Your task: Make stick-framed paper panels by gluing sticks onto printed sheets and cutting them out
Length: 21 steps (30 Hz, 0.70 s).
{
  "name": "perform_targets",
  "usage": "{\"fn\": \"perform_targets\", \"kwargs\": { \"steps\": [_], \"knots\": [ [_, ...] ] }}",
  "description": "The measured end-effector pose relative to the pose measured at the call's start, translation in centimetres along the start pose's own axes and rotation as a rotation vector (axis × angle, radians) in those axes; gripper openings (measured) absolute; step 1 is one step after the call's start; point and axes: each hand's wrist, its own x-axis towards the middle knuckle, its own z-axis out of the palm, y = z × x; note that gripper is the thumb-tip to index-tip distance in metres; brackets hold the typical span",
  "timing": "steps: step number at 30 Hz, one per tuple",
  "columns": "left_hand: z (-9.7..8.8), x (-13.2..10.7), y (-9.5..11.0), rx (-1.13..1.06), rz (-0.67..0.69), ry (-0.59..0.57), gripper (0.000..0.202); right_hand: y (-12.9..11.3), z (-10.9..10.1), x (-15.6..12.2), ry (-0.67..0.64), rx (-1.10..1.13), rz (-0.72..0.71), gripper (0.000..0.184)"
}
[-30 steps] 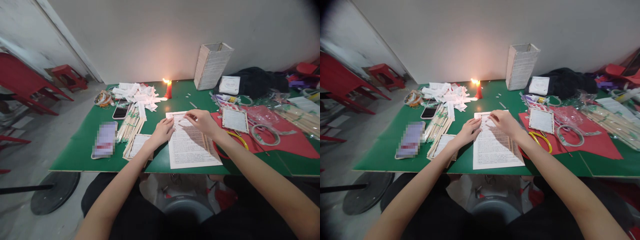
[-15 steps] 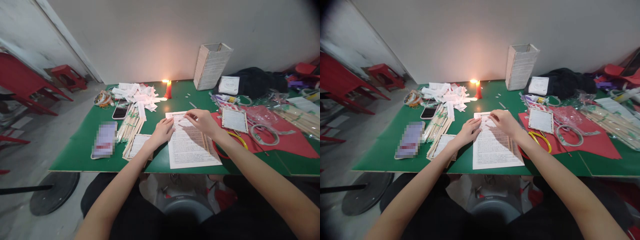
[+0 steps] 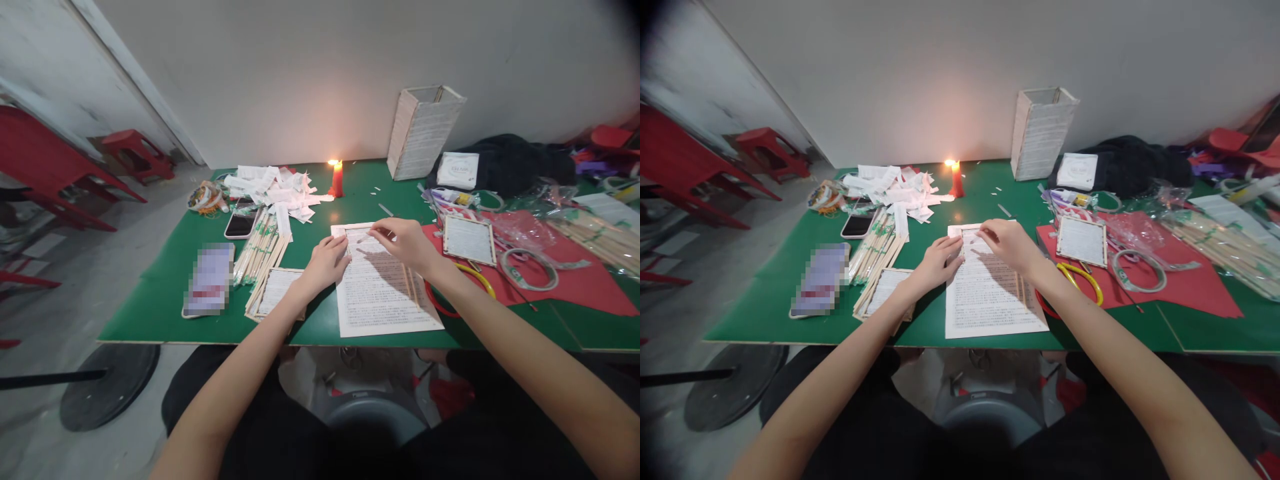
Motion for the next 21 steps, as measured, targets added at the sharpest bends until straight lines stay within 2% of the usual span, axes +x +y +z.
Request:
{"fn": "perform_targets", "kwargs": {
  "steps": [21],
  "knots": [
    [-0.7,0.2,1.2,0.053,-0.064,-0.033,0.04,-0.3,-0.3,0.2,0.012,-0.006,0.006,0.018]
  ]
}}
